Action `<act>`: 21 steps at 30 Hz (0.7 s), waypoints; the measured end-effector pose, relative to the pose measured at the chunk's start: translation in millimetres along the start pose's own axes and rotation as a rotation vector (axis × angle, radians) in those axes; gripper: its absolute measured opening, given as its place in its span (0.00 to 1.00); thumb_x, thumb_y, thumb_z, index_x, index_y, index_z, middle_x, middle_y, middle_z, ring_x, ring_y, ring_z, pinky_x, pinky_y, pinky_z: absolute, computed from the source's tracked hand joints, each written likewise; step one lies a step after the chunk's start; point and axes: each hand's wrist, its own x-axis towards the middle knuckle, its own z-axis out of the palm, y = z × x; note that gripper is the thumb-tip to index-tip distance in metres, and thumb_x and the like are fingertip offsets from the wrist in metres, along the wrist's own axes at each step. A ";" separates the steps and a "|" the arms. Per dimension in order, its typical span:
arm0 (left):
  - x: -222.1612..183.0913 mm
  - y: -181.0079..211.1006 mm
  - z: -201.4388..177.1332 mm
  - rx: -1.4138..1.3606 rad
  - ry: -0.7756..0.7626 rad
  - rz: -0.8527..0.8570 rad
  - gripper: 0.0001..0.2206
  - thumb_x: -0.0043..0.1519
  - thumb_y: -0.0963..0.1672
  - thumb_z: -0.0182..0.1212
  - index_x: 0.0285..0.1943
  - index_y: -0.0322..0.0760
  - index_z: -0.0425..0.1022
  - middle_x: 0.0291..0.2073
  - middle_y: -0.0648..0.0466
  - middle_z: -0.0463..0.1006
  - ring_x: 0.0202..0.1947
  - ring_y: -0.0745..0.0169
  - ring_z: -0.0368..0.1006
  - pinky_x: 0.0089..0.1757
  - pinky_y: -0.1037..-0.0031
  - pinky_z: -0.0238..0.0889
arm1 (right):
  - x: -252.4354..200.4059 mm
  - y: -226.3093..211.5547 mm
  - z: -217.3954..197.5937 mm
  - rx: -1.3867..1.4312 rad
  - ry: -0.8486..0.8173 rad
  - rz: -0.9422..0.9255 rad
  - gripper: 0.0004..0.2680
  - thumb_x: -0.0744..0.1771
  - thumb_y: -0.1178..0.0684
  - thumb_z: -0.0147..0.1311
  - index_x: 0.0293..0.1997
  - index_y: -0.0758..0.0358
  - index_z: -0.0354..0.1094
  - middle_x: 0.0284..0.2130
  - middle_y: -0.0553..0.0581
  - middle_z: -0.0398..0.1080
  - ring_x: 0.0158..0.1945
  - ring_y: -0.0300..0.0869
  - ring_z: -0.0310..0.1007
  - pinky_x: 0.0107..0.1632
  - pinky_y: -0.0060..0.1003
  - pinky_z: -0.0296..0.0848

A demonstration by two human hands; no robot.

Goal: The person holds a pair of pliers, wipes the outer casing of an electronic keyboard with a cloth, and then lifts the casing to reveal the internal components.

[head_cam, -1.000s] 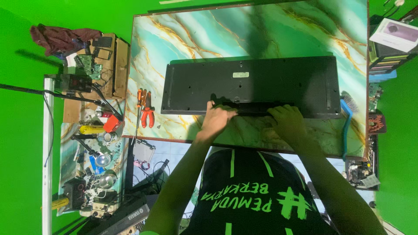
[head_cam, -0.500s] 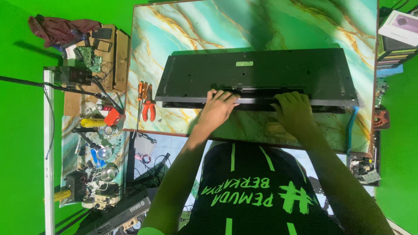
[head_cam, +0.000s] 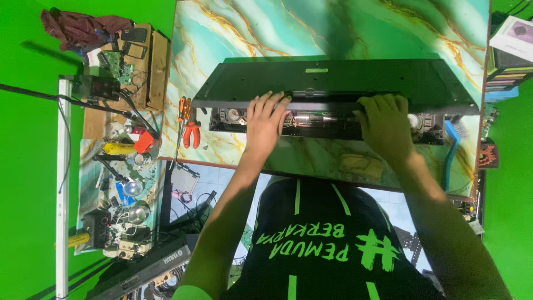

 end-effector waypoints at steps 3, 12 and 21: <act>4.3 -6.4 1.6 -0.010 0.015 -0.001 0.15 0.66 0.43 0.64 0.61 0.41 0.76 0.59 0.52 0.76 0.62 0.48 0.68 0.64 0.52 0.56 | 9.8 0.1 -9.8 -0.007 0.007 -0.019 0.09 0.70 0.52 0.56 0.54 0.62 0.69 0.43 0.59 0.71 0.51 0.53 0.69 0.58 0.51 0.61; 9.9 -11.5 -2.9 -0.012 -0.016 0.016 0.16 0.65 0.43 0.63 0.62 0.41 0.76 0.59 0.53 0.76 0.62 0.50 0.68 0.63 0.53 0.54 | 17.1 -0.4 -15.5 0.009 0.006 -0.017 0.08 0.71 0.52 0.56 0.53 0.61 0.69 0.42 0.59 0.72 0.50 0.54 0.69 0.54 0.51 0.62; 26.5 -18.3 -19.1 -0.062 -0.050 0.068 0.14 0.66 0.44 0.62 0.61 0.42 0.77 0.57 0.53 0.77 0.58 0.50 0.68 0.59 0.56 0.56 | 23.9 0.7 -17.4 0.014 0.037 -0.015 0.08 0.71 0.51 0.56 0.52 0.61 0.69 0.44 0.58 0.72 0.50 0.53 0.70 0.56 0.51 0.61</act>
